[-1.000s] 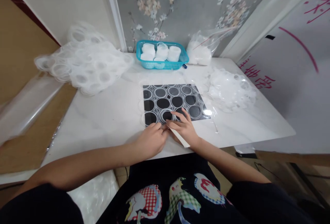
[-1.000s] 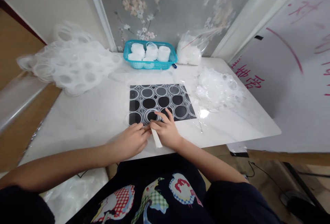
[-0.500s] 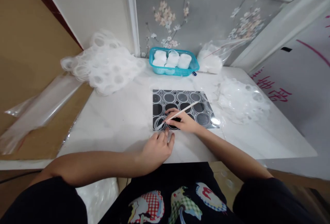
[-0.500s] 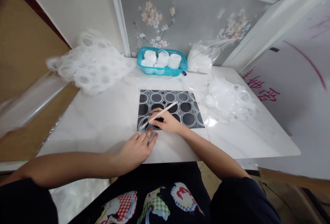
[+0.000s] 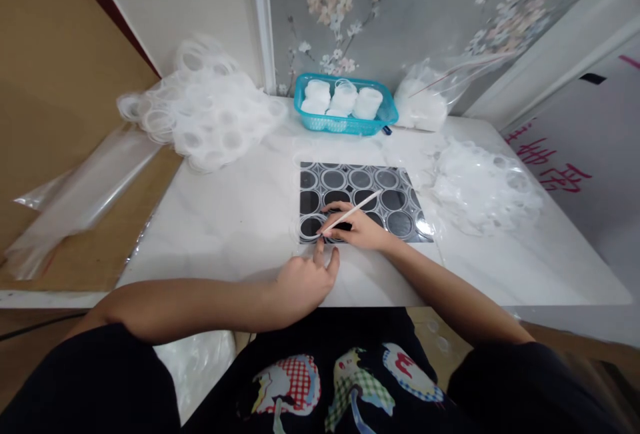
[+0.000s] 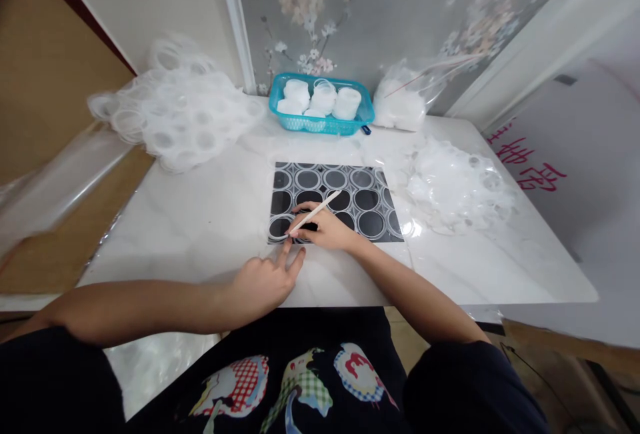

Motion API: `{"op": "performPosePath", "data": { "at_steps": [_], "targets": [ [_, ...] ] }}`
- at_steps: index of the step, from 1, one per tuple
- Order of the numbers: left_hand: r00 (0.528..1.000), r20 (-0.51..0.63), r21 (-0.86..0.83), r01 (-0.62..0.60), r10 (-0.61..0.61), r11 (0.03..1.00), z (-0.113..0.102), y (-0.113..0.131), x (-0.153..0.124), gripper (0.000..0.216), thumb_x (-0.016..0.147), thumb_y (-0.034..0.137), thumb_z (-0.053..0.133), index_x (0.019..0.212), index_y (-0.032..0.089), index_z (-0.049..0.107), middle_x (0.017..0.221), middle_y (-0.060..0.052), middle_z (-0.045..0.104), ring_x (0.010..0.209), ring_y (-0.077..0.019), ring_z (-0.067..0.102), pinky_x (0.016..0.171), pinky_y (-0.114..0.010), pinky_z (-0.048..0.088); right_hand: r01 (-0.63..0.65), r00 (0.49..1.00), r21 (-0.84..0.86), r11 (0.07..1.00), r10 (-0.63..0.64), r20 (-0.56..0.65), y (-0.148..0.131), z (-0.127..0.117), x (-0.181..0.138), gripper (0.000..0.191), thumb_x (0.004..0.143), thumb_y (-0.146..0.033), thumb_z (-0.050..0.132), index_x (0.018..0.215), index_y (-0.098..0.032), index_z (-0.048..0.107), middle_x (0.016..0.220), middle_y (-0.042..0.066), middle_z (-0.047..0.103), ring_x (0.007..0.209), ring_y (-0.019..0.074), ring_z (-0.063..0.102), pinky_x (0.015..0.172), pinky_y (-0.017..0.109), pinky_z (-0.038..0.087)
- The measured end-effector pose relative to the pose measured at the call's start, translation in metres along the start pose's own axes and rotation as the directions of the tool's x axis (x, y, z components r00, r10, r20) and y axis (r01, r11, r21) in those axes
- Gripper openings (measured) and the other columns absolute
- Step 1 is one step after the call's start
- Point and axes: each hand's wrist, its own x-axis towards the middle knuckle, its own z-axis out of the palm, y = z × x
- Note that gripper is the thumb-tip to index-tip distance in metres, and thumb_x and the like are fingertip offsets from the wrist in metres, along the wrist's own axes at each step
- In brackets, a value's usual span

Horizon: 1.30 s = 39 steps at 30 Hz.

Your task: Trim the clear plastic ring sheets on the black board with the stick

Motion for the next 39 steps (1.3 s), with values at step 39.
{"op": "performPosePath", "data": {
  "at_steps": [39],
  "targets": [
    [0.915,-0.149,-0.914,0.017,-0.375,0.406,-0.133,-0.064,0.027,0.038,0.092,0.053,0.056,0.102,0.021,0.074,0.067,0.003,0.058,0.053,-0.0093,0.042,0.051,-0.023,0.032,0.005,0.825,0.859,0.512,0.483,-0.292,-0.099,-0.09,0.017,0.015,0.068,-0.034,0.084,0.07,-0.024,0.073,0.07,-0.001,0.072,0.072,0.0159,0.064,0.073,0.03,0.048]
  ]
}}
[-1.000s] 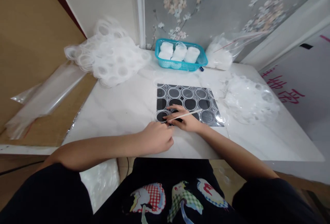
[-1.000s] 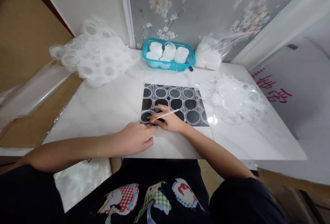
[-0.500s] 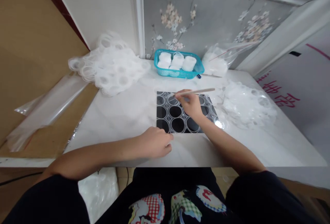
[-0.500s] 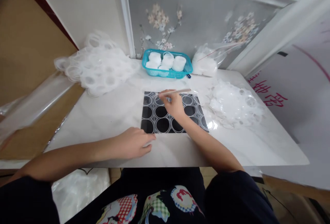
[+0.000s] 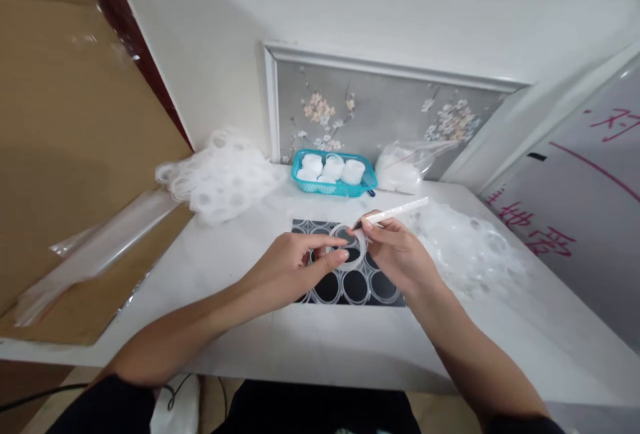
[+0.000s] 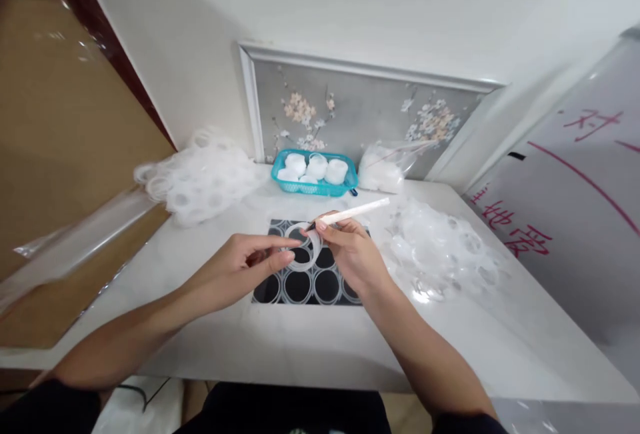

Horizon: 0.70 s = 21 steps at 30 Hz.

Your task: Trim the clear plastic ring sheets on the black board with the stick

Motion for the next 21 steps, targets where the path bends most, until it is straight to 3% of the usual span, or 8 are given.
{"op": "performPosePath", "data": {
  "at_steps": [4,8,11,14,16,18,21],
  "targets": [
    [0.999,-0.029,-0.242,-0.044,0.038,0.969,0.0,0.014,0.025,0.051,0.093,0.06,0.05,0.077,0.016,0.069,0.053,0.006,0.042,0.049,-0.0084,0.036,0.051,-0.023,0.029,0.185,0.98,0.027,0.982,-0.187,0.062,-0.01,0.01,0.004,0.011,0.072,-0.034,0.081,0.072,-0.026,0.074,0.069,-0.002,0.071,0.07,0.016,0.063,0.076,0.031,0.048],
    [0.996,-0.091,-0.329,-0.049,0.02,0.943,-0.002,0.021,0.048,0.045,0.081,0.058,0.066,0.07,0.015,0.066,0.05,0.008,0.037,0.047,-0.0063,0.027,0.048,-0.022,0.024,0.254,0.96,-0.035,0.967,-0.248,0.128,-0.007,0.011,0.005,0.013,0.081,-0.036,0.075,0.075,-0.025,0.073,0.073,0.0,0.071,0.076,0.0177,0.064,0.082,0.034,0.048],
    [0.99,-0.131,-0.371,-0.006,-0.046,0.928,-0.007,0.023,0.058,0.046,0.073,0.06,0.073,0.068,0.015,0.066,0.051,0.007,0.039,0.045,-0.005,0.023,0.044,-0.021,0.018,0.306,0.949,-0.147,0.941,-0.288,0.132,-0.01,0.005,0.008,0.014,0.084,-0.04,0.071,0.081,-0.026,0.073,0.087,0.003,0.074,0.089,0.0211,0.066,0.091,0.038,0.048],
    [0.971,-0.226,-0.382,-0.017,-0.076,0.924,-0.014,0.02,0.063,0.044,0.073,0.058,0.075,0.066,0.016,0.065,0.044,0.01,0.031,0.042,-0.0052,0.026,0.047,-0.022,0.028,0.328,0.944,-0.375,0.867,-0.287,0.163,-0.015,-0.009,0.016,0.015,0.085,-0.041,0.067,0.086,-0.027,0.072,0.107,0.005,0.074,0.108,0.0252,0.064,0.1,0.044,0.045],
    [0.974,-0.216,-0.301,-0.007,-0.061,0.954,-0.019,0.018,0.065,0.045,0.075,0.055,0.075,0.056,0.017,0.059,0.04,0.009,0.034,0.043,-0.0062,0.034,0.052,-0.023,0.035,0.285,0.958,-0.645,0.709,-0.231,0.169,-0.012,-0.023,0.026,0.011,0.083,-0.034,0.065,0.083,-0.025,0.071,0.106,0.008,0.074,0.104,0.0282,0.065,0.096,0.047,0.046],
    [0.984,-0.156,-0.193,0.049,-0.08,0.98,-0.024,0.018,0.064,0.049,0.077,0.051,0.075,0.049,0.017,0.053,0.039,0.007,0.04,0.042,-0.0066,0.038,0.052,-0.023,0.035,0.188,0.981,-0.867,0.461,-0.044,0.189,-0.001,-0.038,0.039,0.006,0.076,-0.023,0.065,0.071,-0.023,0.068,0.085,0.008,0.074,0.082,0.0269,0.067,0.077,0.044,0.049],
    [0.985,-0.1,-0.109,0.129,-0.14,0.986,-0.029,0.02,0.062,0.047,0.077,0.047,0.075,0.049,0.016,0.054,0.038,0.006,0.044,0.039,-0.0053,0.034,0.048,-0.021,0.031,0.136,0.946,-0.974,0.183,0.269,0.183,0.022,-0.054,0.054,0.021,0.066,-0.012,0.066,0.051,-0.023,0.057,0.057,0.004,0.064,0.053,0.0198,0.056,0.053,0.034,0.037]
  ]
}}
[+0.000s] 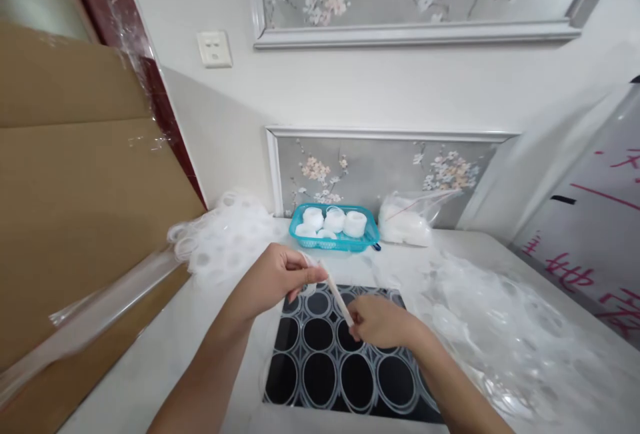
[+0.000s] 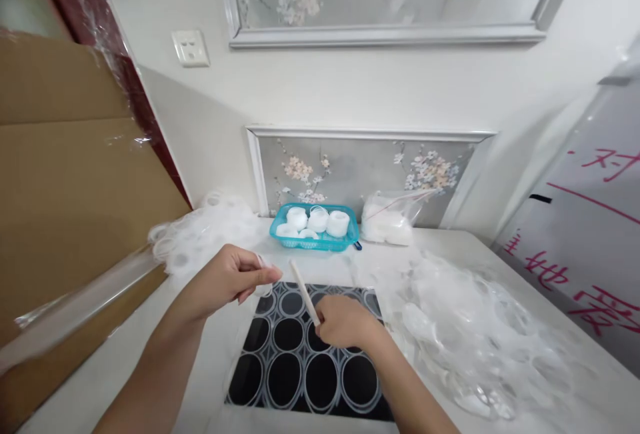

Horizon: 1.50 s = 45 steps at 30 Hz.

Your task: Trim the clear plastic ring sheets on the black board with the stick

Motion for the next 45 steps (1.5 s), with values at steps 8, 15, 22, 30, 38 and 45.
{"op": "performPosePath", "data": {
  "at_steps": [8,15,22,30,38,45],
  "targets": [
    [0.991,0.112,-0.145,-0.055,0.071,0.988,0.009,-0.001,0.001,0.053,0.079,0.048,0.073,0.045,0.017,0.049,0.031,0.006,0.041,0.032,-0.0031,0.027,0.044,-0.021,0.027,0.167,0.976,0.478,0.862,-0.074,-0.206,-0.038,-0.022,-0.038,0.034,0.094,-0.043,0.053,0.122,-0.024,0.06,0.074,0.002,0.074,0.057,0.0143,0.055,0.055,0.028,0.038],
    [0.948,0.276,-0.302,-0.075,0.162,0.95,0.027,-0.003,-0.001,0.049,0.08,0.047,0.073,0.045,0.017,0.056,0.033,0.007,0.044,0.033,-0.0039,0.035,0.077,-0.028,0.053,0.186,0.948,0.593,0.783,-0.301,0.1,-0.067,-0.018,-0.067,0.029,0.088,-0.044,0.065,0.107,-0.024,0.072,0.063,-0.001,0.07,0.046,0.0084,0.043,0.044,0.023,0.033],
    [0.864,0.495,-0.32,0.079,0.095,0.944,0.017,0.004,-0.027,0.033,0.076,0.05,0.076,0.076,0.017,0.073,0.033,0.009,0.041,0.026,-0.0044,0.032,0.032,-0.016,0.023,0.371,0.928,0.758,0.537,-0.247,-0.279,-0.047,-0.021,-0.047,0.038,0.081,-0.033,0.072,0.118,-0.034,0.071,0.12,0.003,0.072,0.11,0.0213,0.066,0.091,0.037,0.055],
    [0.784,0.62,-0.041,0.049,-0.014,0.998,0.014,0.005,-0.021,0.045,0.081,0.055,0.07,0.102,0.016,0.075,0.037,0.007,0.05,0.029,-0.0065,0.038,0.034,-0.016,0.027,0.527,0.808,0.711,0.465,-0.015,-0.589,-0.06,-0.022,-0.071,0.025,0.087,-0.032,0.064,0.107,-0.039,0.076,0.145,-0.003,0.056,0.141,0.0278,0.044,0.115,0.051,0.038],
    [0.807,0.584,0.049,0.071,-0.086,0.996,0.015,0.015,-0.04,0.031,0.079,0.049,0.072,0.085,0.019,0.075,0.04,0.007,0.05,0.035,-0.0064,0.04,0.04,-0.017,0.027,0.372,0.883,0.575,0.729,-0.085,-0.462,-0.066,-0.022,-0.075,0.071,0.064,-0.034,0.088,0.13,-0.041,0.063,0.158,0.0,0.039,0.148,0.0348,0.029,0.12,0.063,0.025],
    [0.799,0.602,-0.146,0.117,-0.006,0.982,0.008,0.018,-0.044,0.053,0.07,0.051,0.078,0.111,0.019,0.073,0.042,0.006,0.056,0.028,-0.0057,0.034,0.033,-0.017,0.02,0.467,0.834,0.328,0.821,-0.286,-0.472,-0.074,-0.014,-0.088,0.09,0.056,-0.036,0.093,0.137,-0.045,0.055,0.161,-0.001,0.031,0.153,0.0391,0.006,0.119,0.069,0.022]
  ]
}}
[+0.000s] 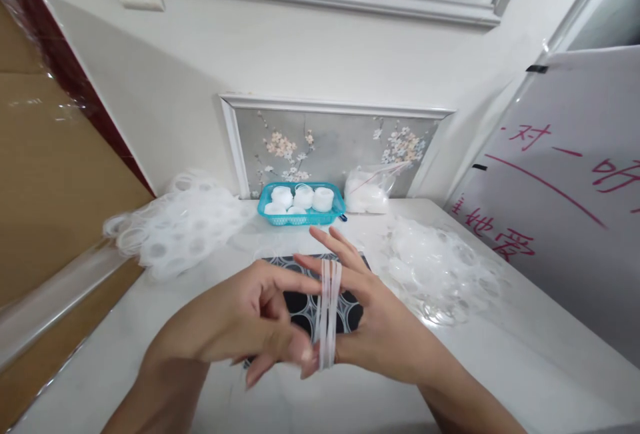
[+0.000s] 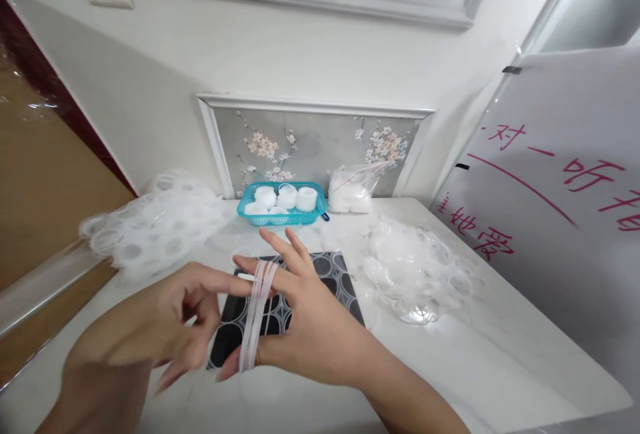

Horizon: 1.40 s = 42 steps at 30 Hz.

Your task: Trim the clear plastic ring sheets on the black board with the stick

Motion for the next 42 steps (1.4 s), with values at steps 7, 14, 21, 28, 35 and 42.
{"op": "performPosePath", "data": {
  "at_steps": [7,14,21,28,35,42],
  "targets": [
    [0.984,-0.171,-0.092,-0.07,0.054,0.993,0.015,-0.004,0.017,0.032,0.072,0.046,0.078,0.067,0.016,0.069,0.037,0.006,0.046,0.028,-0.0046,0.031,0.031,-0.017,0.02,0.015,0.995,-0.052,0.999,-0.02,-0.095,0.001,-0.001,-0.004,0.062,0.081,-0.022,0.071,0.137,-0.043,0.056,0.162,-0.006,0.028,0.154,0.0344,0.005,0.12,0.067,0.02],
    [0.996,-0.092,0.159,0.016,-0.001,0.987,0.009,0.001,-0.005,0.026,0.08,0.042,0.072,0.071,0.017,0.073,0.043,0.007,0.044,0.035,-0.0053,0.035,0.034,-0.018,0.025,-0.212,0.977,0.694,0.688,0.136,0.164,0.0,-0.017,0.004,0.038,0.081,-0.03,0.063,0.117,-0.037,0.073,0.139,-0.005,0.062,0.135,0.0304,0.052,0.115,0.053,0.039],
    [0.997,-0.075,0.35,0.032,-0.006,0.936,-0.007,0.002,-0.002,0.027,0.083,0.042,0.07,0.071,0.019,0.075,0.04,0.007,0.044,0.038,-0.0048,0.037,0.041,-0.017,0.027,-0.305,0.952,0.859,0.41,0.137,0.273,-0.007,-0.009,0.004,0.045,0.083,-0.036,0.066,0.127,-0.023,0.066,0.132,0.008,0.067,0.131,0.028,0.055,0.118,0.049,0.033],
    [0.999,-0.042,0.362,0.0,0.017,0.932,-0.017,-0.002,-0.007,0.024,0.08,0.045,0.073,0.084,0.023,0.081,0.042,0.005,0.049,0.037,-0.0067,0.043,0.04,-0.018,0.028,-0.316,0.948,0.869,0.381,0.079,0.309,-0.011,-0.01,0.0,0.081,0.084,-0.082,0.036,0.133,-0.023,0.059,0.142,0.012,0.058,0.14,0.032,0.045,0.117,0.052,0.031],
    [0.999,-0.053,0.43,0.014,0.01,0.903,-0.017,-0.007,0.002,0.026,0.077,0.049,0.075,0.085,0.025,0.08,0.046,0.006,0.051,0.04,-0.0072,0.045,0.042,-0.018,0.031,-0.272,0.958,0.824,0.496,0.054,0.283,-0.009,-0.011,0.001,0.087,0.078,-0.09,0.032,0.128,-0.026,0.064,0.143,0.011,0.058,0.136,0.0342,0.049,0.112,0.052,0.038],
    [0.915,-0.334,0.71,0.086,0.227,0.699,0.002,-0.009,0.003,0.017,0.086,0.035,0.063,0.097,0.033,0.075,0.058,0.008,0.061,0.051,-0.0099,0.054,0.049,-0.019,0.034,-0.093,0.988,0.552,0.829,0.009,0.154,-0.005,-0.01,-0.001,0.023,0.087,-0.051,0.067,0.093,-0.032,0.078,0.108,0.005,0.076,0.151,0.0258,0.024,0.122,0.055,0.019]
  ]
}}
